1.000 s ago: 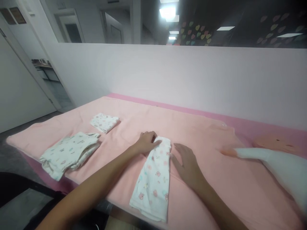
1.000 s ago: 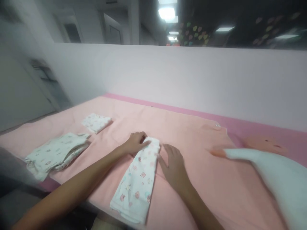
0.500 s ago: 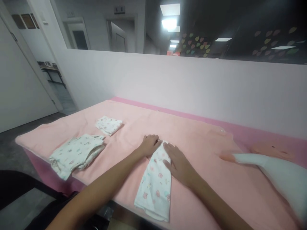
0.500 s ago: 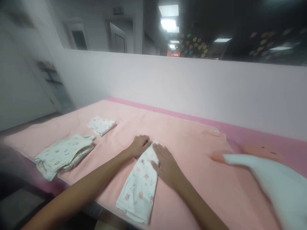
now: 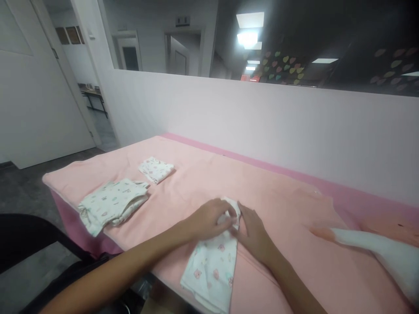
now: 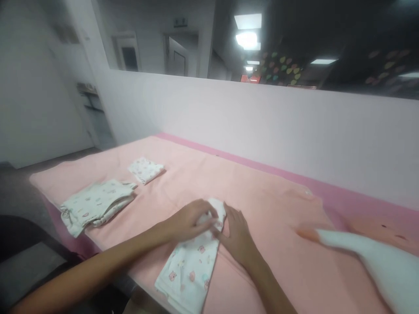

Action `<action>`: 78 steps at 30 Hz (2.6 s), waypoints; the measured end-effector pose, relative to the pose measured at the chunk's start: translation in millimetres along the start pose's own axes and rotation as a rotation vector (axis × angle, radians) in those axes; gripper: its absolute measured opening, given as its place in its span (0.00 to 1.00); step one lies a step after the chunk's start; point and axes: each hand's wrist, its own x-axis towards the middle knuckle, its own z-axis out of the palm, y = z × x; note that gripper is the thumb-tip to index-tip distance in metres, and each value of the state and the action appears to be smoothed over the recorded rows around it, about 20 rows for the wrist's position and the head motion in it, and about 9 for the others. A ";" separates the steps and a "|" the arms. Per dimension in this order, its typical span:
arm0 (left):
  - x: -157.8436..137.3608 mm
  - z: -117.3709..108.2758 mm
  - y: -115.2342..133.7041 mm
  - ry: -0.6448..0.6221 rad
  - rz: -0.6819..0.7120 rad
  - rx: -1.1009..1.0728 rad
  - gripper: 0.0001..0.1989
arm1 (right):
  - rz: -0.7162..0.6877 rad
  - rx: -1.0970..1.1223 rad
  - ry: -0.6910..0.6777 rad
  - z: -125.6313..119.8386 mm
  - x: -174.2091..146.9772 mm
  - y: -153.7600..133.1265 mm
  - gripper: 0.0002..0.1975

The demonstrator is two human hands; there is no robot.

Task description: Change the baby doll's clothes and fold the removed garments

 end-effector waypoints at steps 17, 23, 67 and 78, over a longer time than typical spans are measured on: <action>-74.4 2.2 37.6 -0.245 0.139 0.100 0.23 | 0.405 0.546 -0.094 -31.8 40.9 -18.1 0.26; -98.8 -0.2 44.0 -0.448 0.099 -0.062 0.36 | 0.372 0.580 -0.316 -58.4 58.7 -35.2 0.19; -61.0 -16.5 -36.4 -0.149 -0.426 -0.376 0.21 | 0.174 0.626 -0.032 -74.5 19.8 -75.4 0.18; -58.7 -16.4 -36.8 -0.148 -0.444 -0.360 0.17 | 0.089 0.650 -0.053 -81.0 0.6 -110.1 0.17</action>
